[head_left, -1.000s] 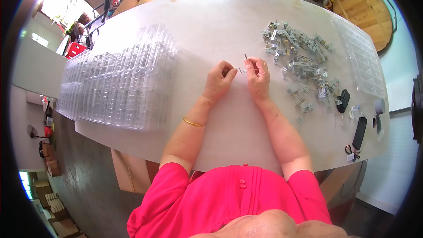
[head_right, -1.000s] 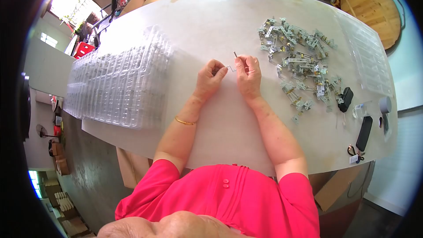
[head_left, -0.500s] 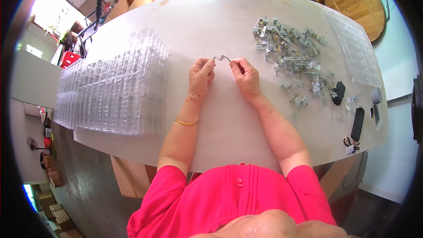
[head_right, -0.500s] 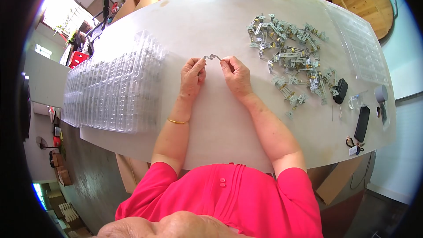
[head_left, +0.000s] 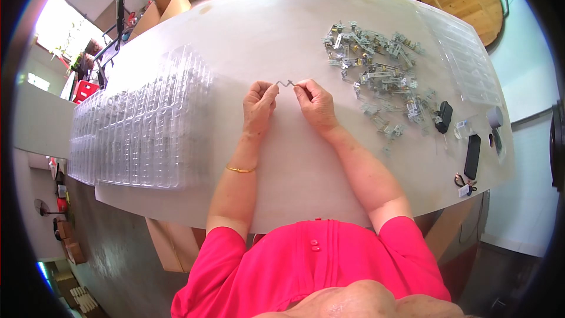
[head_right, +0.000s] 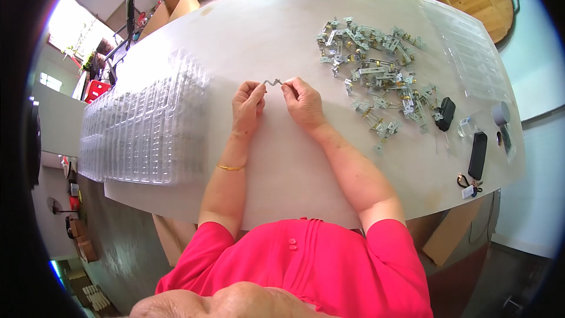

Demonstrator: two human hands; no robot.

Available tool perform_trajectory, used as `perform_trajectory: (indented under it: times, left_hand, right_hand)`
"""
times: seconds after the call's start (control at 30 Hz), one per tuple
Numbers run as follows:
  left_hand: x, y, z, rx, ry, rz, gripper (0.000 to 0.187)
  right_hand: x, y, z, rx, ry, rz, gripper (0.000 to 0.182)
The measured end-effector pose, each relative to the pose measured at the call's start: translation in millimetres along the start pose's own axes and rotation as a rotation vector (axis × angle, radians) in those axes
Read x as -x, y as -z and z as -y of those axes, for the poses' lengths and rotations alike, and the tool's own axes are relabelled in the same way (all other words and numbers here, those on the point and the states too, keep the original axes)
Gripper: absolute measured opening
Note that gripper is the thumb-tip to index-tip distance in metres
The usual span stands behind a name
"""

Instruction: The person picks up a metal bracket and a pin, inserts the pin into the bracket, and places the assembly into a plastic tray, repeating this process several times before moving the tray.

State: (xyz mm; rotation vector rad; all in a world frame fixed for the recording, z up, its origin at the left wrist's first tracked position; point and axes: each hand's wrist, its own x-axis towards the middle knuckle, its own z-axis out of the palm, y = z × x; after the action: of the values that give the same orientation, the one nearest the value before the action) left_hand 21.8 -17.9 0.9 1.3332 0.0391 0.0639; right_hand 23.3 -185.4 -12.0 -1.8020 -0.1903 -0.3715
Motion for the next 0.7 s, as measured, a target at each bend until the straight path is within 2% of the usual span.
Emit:
perform_trajectory:
  times: [0.03,0.13,0.27,0.57,0.7]
  left_hand:
    - [2.6,-2.2,-2.0,-0.056,-0.011,0.01,0.014]
    - [4.6,-5.3,-2.1,-0.087,-0.019,0.03,0.013]
    - [-0.2,1.0,6.0,-0.13,-0.04,0.049,0.011]
    - [-0.2,4.0,3.0,-0.187,-0.015,0.081,0.013]
    - [-0.4,5.0,0.1,-0.168,0.007,0.119,0.011]
  right_hand:
    - [0.0,-0.7,-0.7,0.017,0.031,-0.016,0.01]
    - [1.0,1.2,2.7,-0.028,-0.061,0.0,0.013]
    - [-1.1,4.9,4.6,-0.243,-0.249,0.121,0.018]
    - [-9.0,16.7,1.4,-0.511,-0.372,0.35,0.024]
    - [-14.0,21.5,-0.9,-0.631,-0.402,0.365,0.024]
